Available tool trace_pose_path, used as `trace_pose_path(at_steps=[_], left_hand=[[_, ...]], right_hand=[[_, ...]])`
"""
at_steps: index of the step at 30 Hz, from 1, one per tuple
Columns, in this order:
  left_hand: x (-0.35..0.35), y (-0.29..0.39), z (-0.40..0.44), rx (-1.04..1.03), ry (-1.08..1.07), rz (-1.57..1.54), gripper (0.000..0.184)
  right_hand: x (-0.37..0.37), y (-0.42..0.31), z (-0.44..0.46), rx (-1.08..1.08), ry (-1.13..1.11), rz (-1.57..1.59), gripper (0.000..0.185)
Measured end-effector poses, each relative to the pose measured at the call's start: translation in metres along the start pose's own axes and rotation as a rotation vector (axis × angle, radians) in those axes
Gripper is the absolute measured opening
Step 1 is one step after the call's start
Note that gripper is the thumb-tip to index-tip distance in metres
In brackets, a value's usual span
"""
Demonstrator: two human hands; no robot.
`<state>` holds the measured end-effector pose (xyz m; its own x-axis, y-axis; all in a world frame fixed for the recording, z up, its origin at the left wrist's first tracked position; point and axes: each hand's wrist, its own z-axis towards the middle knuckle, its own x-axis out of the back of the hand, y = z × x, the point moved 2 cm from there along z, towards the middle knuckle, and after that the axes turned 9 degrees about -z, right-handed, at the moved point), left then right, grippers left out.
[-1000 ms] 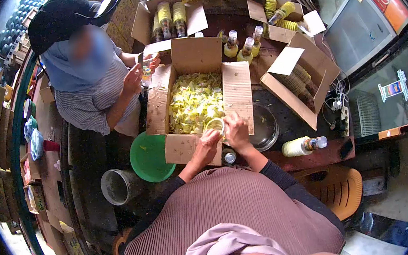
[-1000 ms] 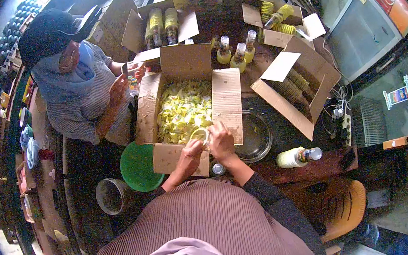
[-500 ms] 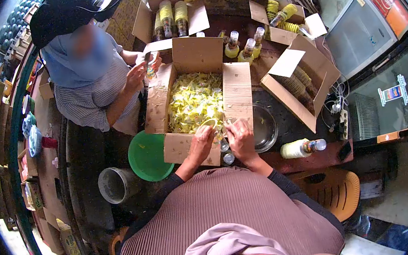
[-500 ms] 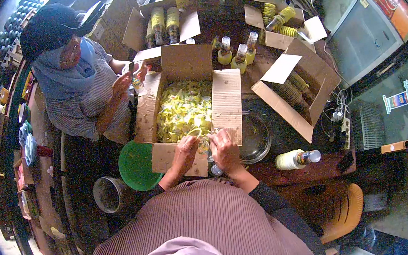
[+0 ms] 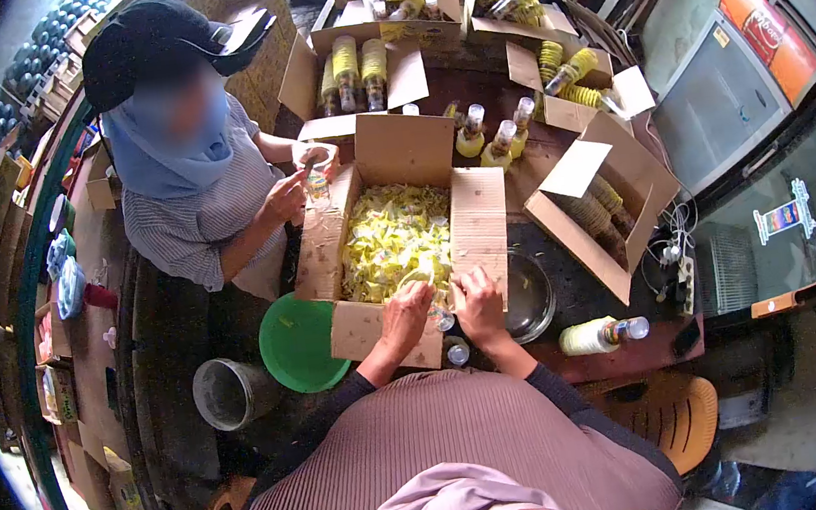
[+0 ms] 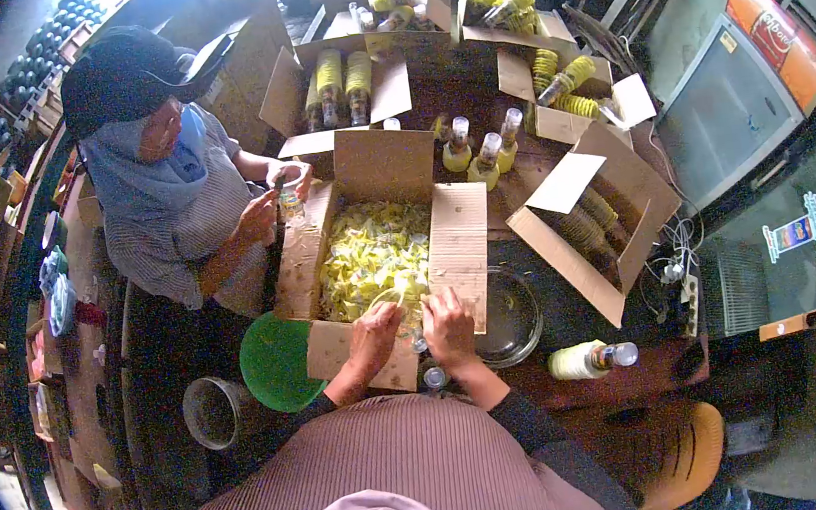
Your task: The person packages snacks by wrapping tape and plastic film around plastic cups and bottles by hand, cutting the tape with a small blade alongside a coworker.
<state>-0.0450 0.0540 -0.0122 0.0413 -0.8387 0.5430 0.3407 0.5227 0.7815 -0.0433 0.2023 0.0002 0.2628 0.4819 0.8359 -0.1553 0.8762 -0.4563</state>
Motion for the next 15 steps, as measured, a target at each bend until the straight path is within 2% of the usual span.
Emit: trace_pose_path(at_steps=[3,6,7,10,15], left_hand=[[0.0,0.002,0.002,0.046,-0.005,0.009,0.019],[-0.007,0.009,-0.002,-0.077,-0.097,-0.028,0.017],[-0.01,0.009,-0.005,-0.073,-0.109,-0.033,0.017],[-0.01,0.006,-0.002,-0.108,-0.071,-0.036,0.013],[-0.003,-0.002,-0.001,-0.071,-0.044,-0.001,0.011]], right_hand=[[-0.004,-0.004,-0.015,0.162,0.036,-0.041,0.012],[-0.021,0.01,-0.01,0.093,0.038,-0.109,0.015],[-0.022,0.014,-0.006,0.015,-0.082,-0.078,0.014],[-0.02,0.023,-0.001,-0.101,-0.047,0.102,0.008],[0.005,0.001,-0.01,-0.03,-0.016,0.102,0.007]])
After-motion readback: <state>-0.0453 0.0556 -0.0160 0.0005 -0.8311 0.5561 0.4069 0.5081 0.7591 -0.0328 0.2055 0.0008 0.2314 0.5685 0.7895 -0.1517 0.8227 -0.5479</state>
